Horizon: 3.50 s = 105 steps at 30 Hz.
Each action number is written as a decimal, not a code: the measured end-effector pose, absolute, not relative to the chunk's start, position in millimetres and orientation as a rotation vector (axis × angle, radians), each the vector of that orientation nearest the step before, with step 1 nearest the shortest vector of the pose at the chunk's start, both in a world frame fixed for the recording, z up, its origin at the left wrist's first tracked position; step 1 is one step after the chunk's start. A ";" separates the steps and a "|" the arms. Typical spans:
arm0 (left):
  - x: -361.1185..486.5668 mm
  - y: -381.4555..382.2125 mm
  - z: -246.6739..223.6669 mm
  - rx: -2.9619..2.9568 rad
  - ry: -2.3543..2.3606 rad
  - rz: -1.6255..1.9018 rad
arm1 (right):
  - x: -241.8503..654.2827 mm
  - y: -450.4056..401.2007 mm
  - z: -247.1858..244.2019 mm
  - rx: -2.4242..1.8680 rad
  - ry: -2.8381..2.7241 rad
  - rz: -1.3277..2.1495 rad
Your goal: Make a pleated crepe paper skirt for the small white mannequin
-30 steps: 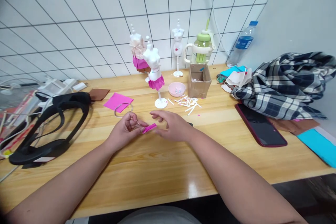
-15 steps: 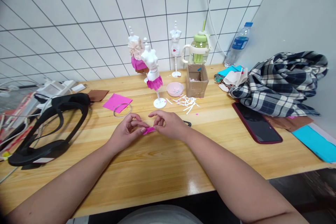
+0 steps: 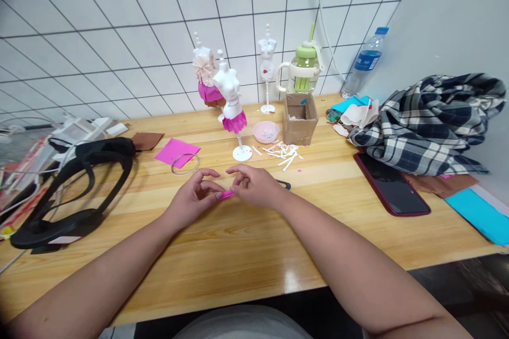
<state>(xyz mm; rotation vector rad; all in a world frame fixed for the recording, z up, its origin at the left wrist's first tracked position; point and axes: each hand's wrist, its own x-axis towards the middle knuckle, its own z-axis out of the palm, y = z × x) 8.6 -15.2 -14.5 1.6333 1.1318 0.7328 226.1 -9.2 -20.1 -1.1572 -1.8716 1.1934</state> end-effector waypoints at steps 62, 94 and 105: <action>9.4 -13.2 -6.8 1.416 1.094 0.938 | 228.5 -7.8 -9.8 -1.212 -1.897 1.104; 5.6 -6.6 -12.8 1.466 1.138 1.093 | 228.9 -4.5 -21.9 -1.170 -1.774 1.227; 6.7 -19.0 -10.4 1.626 0.900 1.000 | 219.2 -12.4 -12.0 -1.153 -1.625 1.385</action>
